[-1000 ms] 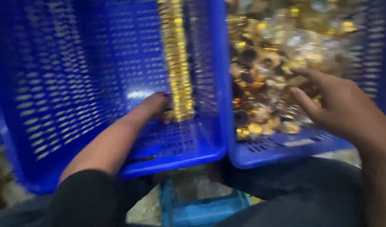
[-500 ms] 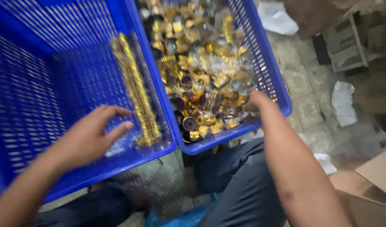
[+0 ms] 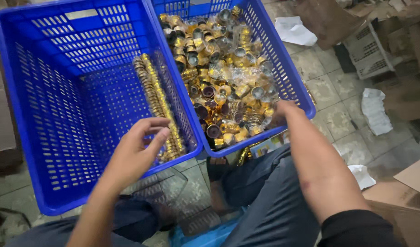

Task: The person sits on a low stool and repeatedly picks gold-colored plastic caps from a right basket, unwraps them, and stacks them in a left basket. The person handles the caps one at a time, occasionally adjusting the growing stack.

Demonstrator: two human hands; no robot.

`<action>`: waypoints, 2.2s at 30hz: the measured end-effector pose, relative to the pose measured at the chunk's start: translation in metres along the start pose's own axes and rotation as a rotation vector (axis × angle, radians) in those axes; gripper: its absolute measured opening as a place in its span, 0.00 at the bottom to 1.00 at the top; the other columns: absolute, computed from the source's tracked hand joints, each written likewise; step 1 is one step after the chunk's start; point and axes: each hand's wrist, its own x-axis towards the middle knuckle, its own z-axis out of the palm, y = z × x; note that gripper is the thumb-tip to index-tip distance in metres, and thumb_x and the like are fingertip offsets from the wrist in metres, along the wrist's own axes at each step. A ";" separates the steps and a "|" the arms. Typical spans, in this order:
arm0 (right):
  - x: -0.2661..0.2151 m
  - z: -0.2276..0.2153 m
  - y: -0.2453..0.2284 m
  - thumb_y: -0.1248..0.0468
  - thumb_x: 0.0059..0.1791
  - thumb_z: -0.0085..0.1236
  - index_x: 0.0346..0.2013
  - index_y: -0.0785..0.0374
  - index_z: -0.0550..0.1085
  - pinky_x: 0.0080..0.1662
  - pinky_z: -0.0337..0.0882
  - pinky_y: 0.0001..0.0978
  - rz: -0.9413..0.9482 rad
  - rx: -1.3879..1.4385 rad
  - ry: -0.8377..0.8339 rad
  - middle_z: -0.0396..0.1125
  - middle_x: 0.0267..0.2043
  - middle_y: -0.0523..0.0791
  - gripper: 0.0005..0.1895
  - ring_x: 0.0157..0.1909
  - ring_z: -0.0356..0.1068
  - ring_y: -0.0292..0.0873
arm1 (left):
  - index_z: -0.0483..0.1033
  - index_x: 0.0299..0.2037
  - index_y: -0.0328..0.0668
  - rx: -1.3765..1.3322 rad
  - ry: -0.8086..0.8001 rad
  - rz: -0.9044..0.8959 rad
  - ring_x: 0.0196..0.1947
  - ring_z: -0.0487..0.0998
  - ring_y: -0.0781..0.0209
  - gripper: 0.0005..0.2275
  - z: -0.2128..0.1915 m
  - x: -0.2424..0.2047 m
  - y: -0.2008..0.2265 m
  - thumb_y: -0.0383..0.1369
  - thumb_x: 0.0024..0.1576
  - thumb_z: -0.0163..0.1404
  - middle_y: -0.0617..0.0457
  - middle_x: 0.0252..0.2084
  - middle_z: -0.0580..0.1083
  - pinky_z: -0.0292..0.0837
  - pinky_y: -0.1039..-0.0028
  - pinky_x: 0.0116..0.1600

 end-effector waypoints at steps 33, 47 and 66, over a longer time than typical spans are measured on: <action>-0.033 -0.072 -0.063 0.51 0.41 0.63 0.39 0.66 0.87 0.56 0.76 0.52 -0.013 0.252 0.197 0.80 0.45 0.58 0.23 0.55 0.77 0.62 | 0.64 0.62 0.36 -0.819 0.106 -0.274 0.43 0.83 0.54 0.22 0.062 0.052 -0.067 0.31 0.56 0.48 0.46 0.41 0.73 0.78 0.72 0.50; -0.296 -0.121 -0.195 0.68 0.43 0.70 0.43 0.56 0.81 0.40 0.78 0.42 -1.069 0.923 0.890 0.79 0.36 0.45 0.14 0.41 0.78 0.52 | 0.66 0.69 0.39 -0.718 0.070 0.060 0.56 0.80 0.52 0.34 0.023 0.022 -0.024 0.26 0.50 0.64 0.45 0.66 0.71 0.80 0.69 0.56; -0.305 -0.096 -0.209 0.72 0.51 0.60 0.41 0.65 0.79 0.40 0.76 0.36 -1.103 1.313 0.587 0.79 0.30 0.49 0.05 0.40 0.80 0.43 | 0.74 0.62 0.38 -0.437 0.420 0.380 0.59 0.78 0.45 0.22 0.044 0.013 -0.012 0.27 0.56 0.60 0.42 0.57 0.77 0.81 0.66 0.55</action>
